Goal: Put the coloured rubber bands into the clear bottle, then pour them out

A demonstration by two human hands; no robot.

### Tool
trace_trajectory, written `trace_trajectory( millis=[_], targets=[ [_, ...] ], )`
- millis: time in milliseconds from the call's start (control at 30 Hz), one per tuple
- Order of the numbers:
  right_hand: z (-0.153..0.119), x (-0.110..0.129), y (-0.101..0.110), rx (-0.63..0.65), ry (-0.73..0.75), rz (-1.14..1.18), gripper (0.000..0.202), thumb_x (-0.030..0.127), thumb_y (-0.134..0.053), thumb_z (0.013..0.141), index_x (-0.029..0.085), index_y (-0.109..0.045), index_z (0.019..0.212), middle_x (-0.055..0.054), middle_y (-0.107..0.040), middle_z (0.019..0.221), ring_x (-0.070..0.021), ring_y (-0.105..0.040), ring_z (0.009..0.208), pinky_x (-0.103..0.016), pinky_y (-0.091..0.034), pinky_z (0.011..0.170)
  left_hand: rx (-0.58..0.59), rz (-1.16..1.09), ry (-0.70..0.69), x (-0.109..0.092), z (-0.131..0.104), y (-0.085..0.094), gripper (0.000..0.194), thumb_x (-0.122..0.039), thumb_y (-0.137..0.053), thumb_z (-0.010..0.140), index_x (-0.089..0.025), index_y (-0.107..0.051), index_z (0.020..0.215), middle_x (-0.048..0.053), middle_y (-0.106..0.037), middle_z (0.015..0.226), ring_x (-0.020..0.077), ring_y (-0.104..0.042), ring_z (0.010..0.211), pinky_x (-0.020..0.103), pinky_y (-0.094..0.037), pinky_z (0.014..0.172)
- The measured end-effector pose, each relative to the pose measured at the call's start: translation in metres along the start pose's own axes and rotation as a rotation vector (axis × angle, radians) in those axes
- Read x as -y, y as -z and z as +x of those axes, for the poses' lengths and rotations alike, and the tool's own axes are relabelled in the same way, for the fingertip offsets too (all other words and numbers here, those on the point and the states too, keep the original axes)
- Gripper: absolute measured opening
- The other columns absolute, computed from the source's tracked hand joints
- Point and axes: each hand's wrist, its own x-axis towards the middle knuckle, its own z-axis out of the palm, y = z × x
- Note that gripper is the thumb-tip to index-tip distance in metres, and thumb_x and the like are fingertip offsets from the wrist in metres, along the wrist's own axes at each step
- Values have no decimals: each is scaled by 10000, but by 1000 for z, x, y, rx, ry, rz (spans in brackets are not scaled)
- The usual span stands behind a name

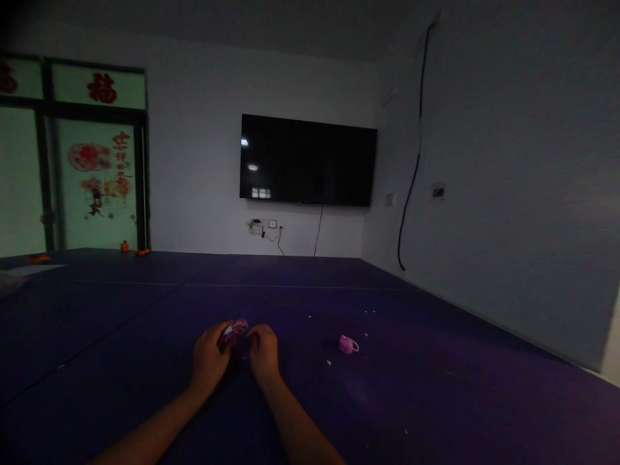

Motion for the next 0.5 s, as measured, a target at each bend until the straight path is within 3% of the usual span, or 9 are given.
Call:
trace_trajectory(
  millis=[100, 233, 367, 500],
  targets=[
    [5, 6, 3, -111, -86, 238, 127, 176, -445, 778, 207, -561, 737, -27, -624, 718, -167, -605, 702, -274, -491, 651, 40, 67, -43, -1, 0, 3, 301, -166, -562, 718, -233, -641, 1000, 73, -686, 939, 286, -603, 911, 437, -434, 838],
    [6, 13, 4, -142, -129, 493, 43, 232, -559, 695, 208, -525, 703, -2, -598, 648, -157, -594, 637, -265, -487, 610, 89, 36, -100, -2, 1, 3, 310, -165, -570, 703, -237, -652, 993, 75, -689, 946, 282, -606, 909, 430, -445, 820],
    [5, 16, 10, -184, -155, 547, 130, 234, -616, 630, 205, -517, 710, 9, -587, 634, -152, -587, 613, -266, -484, 599, 108, -26, -137, -2, 1, 0, 313, -159, -577, 677, -236, -662, 968, 76, -690, 935, 284, -611, 908, 444, -453, 828],
    [5, 25, 16, -198, -128, 523, 123, 272, -604, 683, 203, -506, 709, -3, -600, 652, -157, -598, 632, -264, -482, 600, 112, -115, -114, 0, 1, -2, 285, -207, -567, 706, -220, -654, 978, 90, -684, 936, 279, -618, 899, 435, -475, 810]
  ],
)
